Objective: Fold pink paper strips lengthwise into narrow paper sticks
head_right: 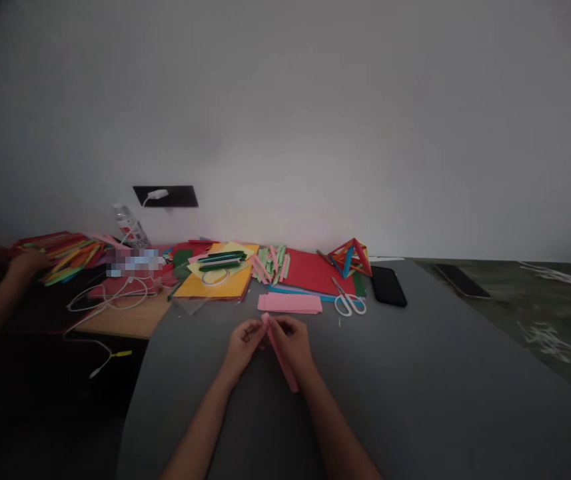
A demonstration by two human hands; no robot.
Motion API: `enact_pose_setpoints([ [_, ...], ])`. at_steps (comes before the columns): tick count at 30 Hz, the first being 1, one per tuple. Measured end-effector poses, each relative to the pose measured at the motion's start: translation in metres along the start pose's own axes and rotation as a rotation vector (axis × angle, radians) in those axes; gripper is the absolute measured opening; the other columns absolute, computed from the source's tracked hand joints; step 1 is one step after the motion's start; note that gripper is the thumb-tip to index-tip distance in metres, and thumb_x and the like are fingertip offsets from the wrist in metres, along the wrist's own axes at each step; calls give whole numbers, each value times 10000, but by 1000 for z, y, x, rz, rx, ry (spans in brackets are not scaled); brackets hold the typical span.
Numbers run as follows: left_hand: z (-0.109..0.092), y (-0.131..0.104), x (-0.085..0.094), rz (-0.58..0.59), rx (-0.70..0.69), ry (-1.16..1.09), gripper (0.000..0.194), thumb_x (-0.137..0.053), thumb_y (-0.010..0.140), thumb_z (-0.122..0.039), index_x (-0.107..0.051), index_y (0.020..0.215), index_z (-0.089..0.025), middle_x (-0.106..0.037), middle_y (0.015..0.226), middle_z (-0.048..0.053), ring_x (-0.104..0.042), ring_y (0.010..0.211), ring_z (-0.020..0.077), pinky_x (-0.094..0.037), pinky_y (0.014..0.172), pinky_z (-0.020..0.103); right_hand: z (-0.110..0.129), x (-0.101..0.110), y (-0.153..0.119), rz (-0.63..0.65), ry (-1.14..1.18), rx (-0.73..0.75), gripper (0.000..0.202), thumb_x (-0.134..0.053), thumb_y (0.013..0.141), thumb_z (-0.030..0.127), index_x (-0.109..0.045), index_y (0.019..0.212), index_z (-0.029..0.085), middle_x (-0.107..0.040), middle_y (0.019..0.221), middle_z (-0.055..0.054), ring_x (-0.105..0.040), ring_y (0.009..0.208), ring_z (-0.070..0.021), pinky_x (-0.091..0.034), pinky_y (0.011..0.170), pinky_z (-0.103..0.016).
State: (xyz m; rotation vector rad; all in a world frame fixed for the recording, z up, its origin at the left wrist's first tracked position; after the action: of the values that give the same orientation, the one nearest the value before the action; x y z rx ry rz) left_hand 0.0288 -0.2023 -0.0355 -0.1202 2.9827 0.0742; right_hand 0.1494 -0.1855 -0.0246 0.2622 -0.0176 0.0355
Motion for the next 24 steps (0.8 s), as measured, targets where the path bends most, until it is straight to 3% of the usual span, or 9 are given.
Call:
enact_pose_setpoints([
  [6,1,2,1,-38,30,-13,304,-657,580,-382,-623,748,-131,-644,725,41,-577,574,129,-458,462,208,-1,0,-1,9,24,32,234,-555,703,360,-643,643,152,-634,633,-29,-555,605,-148,-426,571,-242],
  [13,-1,0,0,-30,87,-38,290,-691,540,-369,-655,687,-121,-667,658,46,-598,577,138,-472,531,220,1,-2,-6,-69,-46,49,279,-530,715,366,-615,576,140,-576,548,-8,-497,539,-120,-394,519,-221],
  [16,-2,-1,0,-41,111,-37,299,-695,529,-376,-659,682,-122,-670,641,47,-599,563,142,-469,531,225,2,-4,-9,-111,-53,32,284,-518,721,368,-622,592,137,-591,565,-17,-510,547,-125,-404,533,-228],
  [24,-2,-2,-2,-1,60,-32,254,-664,589,-361,-650,667,-120,-648,596,26,-562,505,105,-436,490,189,2,-5,-5,-49,2,-18,238,-562,681,376,-649,682,155,-646,640,-45,-571,605,-165,-451,572,-260],
])
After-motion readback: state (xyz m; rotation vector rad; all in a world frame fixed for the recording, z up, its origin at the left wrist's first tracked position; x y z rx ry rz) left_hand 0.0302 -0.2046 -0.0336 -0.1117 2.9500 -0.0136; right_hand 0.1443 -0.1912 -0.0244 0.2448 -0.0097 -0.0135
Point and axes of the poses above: each hand's wrist, its own y-axis towards the middle knuckle, its own x-axis out of the back of the hand, z = x × y, the point moved 2 cm from there along y, towards the middle knuckle
